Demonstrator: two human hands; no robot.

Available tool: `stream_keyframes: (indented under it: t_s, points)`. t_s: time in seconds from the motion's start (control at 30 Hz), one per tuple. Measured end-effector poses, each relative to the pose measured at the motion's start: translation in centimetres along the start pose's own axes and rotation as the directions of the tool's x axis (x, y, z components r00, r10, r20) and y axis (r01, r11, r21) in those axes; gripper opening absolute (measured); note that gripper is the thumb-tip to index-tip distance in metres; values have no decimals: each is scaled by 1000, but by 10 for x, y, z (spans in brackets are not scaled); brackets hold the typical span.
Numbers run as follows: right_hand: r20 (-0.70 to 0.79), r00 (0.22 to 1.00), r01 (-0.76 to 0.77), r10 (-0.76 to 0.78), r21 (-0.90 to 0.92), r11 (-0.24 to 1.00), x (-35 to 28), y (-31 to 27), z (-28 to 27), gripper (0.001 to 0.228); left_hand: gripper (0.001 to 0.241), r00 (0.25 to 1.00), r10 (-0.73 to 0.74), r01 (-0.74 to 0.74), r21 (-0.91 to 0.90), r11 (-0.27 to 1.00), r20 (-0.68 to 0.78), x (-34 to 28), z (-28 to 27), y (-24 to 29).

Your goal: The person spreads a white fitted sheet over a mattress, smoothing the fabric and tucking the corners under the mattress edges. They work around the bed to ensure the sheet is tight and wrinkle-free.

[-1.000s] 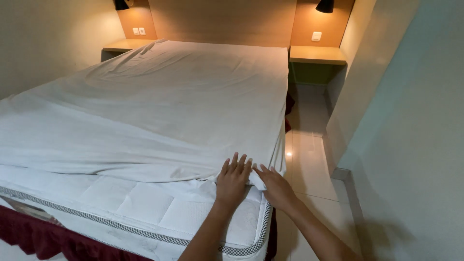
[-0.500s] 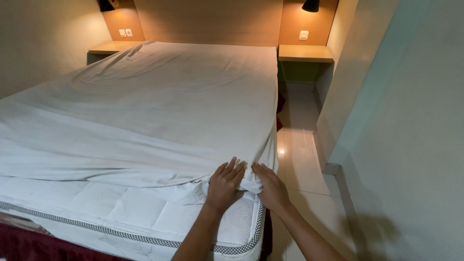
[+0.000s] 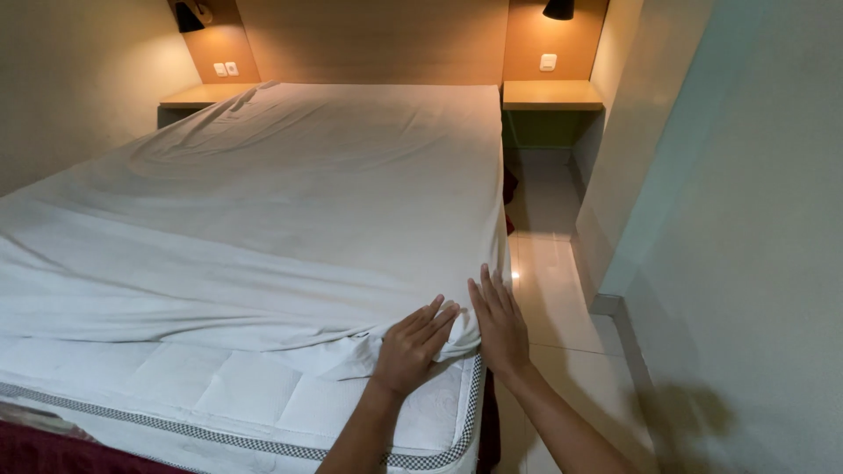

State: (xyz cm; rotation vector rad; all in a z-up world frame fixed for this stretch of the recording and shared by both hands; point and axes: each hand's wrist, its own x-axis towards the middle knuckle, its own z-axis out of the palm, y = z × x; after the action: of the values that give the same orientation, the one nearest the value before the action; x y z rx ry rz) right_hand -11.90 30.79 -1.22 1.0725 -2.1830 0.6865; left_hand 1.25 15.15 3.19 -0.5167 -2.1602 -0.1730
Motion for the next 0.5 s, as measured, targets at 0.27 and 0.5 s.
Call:
stream_keyframes:
  t_s: [0.27,0.5]
  points:
    - [292,952,-115,90,69,991,-61,12,-5,85,55,994,20,-28,66,997,111,-15,25,-7]
    - [399,908,-247,129,262,933,-78,17,12,93,38,990,-74,62,93,994,121,-20,35,-8]
